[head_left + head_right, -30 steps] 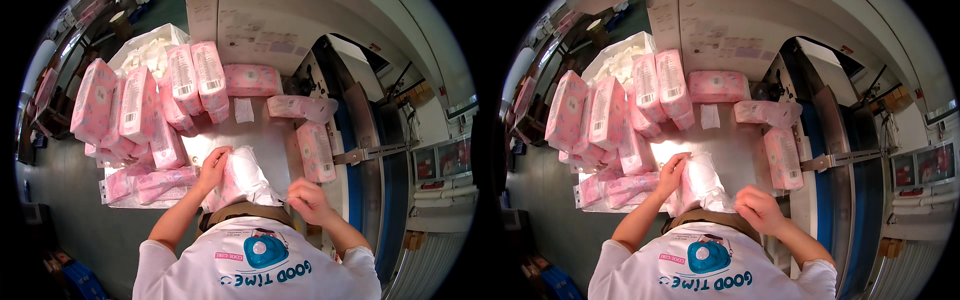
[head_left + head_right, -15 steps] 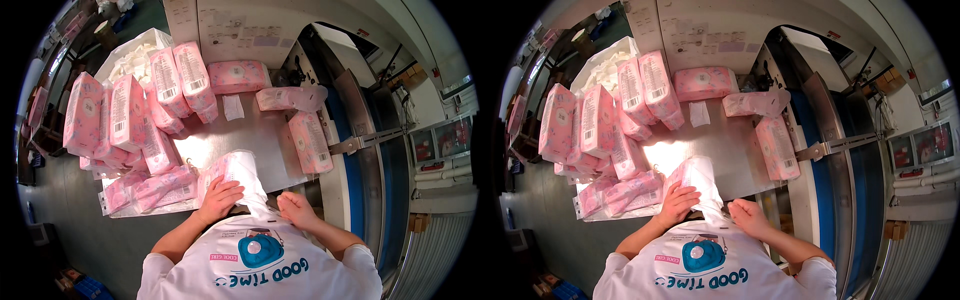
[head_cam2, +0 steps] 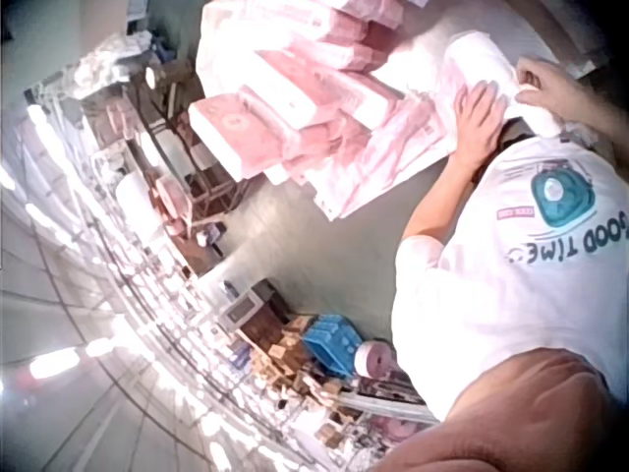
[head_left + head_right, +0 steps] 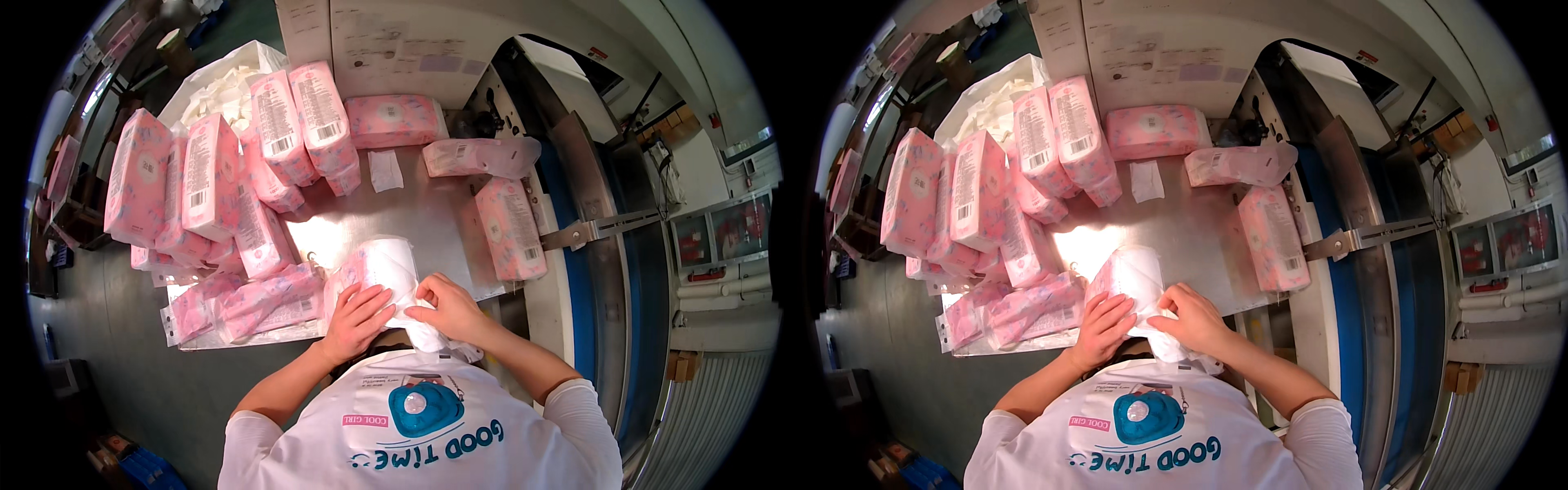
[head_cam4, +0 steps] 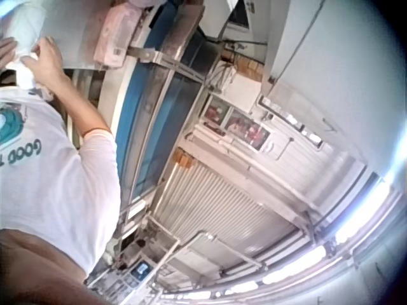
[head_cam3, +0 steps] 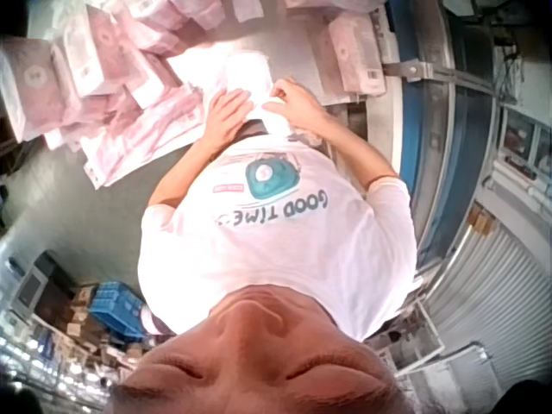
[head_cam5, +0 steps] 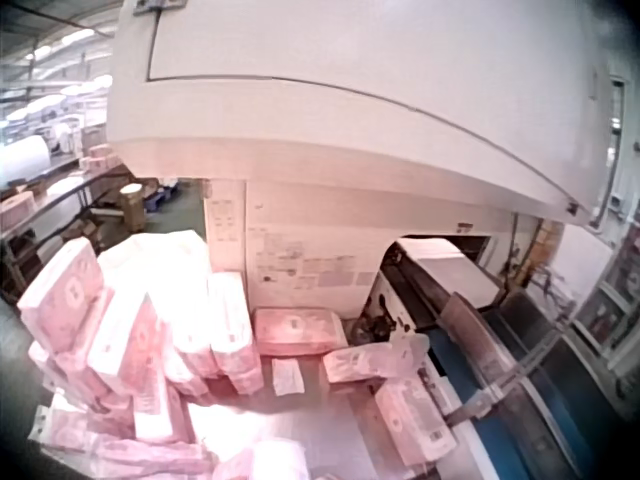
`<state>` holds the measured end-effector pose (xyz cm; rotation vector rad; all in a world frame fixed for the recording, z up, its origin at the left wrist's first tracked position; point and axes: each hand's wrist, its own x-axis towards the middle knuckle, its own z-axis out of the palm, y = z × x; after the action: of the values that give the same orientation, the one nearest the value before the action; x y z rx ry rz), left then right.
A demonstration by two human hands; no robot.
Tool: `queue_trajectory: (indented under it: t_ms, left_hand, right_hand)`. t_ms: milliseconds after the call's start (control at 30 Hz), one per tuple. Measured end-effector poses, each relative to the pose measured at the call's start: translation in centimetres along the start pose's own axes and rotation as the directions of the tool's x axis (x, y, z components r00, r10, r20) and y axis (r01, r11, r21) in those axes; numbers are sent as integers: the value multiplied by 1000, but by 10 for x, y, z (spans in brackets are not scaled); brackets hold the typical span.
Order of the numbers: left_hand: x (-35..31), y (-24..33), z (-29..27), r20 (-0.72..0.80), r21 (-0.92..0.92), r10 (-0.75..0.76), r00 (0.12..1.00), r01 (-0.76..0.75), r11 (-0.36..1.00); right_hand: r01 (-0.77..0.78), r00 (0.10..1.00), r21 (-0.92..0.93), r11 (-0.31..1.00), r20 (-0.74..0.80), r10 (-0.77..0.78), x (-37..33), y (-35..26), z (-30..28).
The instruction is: The person unwraps stacks of paper packages from their plastic outer wrapping and places the unwrapped paper stacks onto a conveyor belt.
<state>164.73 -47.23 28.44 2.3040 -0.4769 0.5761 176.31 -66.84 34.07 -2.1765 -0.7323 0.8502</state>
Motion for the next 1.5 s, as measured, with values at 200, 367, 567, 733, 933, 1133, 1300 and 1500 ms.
queue_trajectory:
  t_ms: [200,367,567,733,933,1133,1300,1500]
  left_hand:
    - [-2,1,5,-72,4,-20,997,20,1000]
    - [-2,2,5,-65,-7,-9,998,9,1000]
    - [2,0,10,-67,6,-20,998,21,1000]
    - [8,-1,17,-39,-17,-12,999,11,1000]
    - [18,-1,30,-5,-96,-2,1000,1,995]
    - [37,-7,52,14,-103,-32,999,34,994]
    - [97,-15,167,159,-39,-26,987,32,999]
    - [129,-2,265,230,-156,104,968,-68,985]
  right_hand:
    - [-30,985,256,966,-158,73,-4,-6,10]
    - [-187,982,502,844,83,169,-10,4,7]
    - [246,871,677,694,-468,147,-40,3,-8]
    - [-39,999,678,734,8,46,-81,16,-24]
    - [115,980,358,927,114,-166,-100,18,-17]
    - [-18,999,812,583,34,-16,-159,72,-51]
    - [225,828,931,287,-338,447,-164,113,-69]
    - [314,624,900,302,-436,649,-162,129,-72]
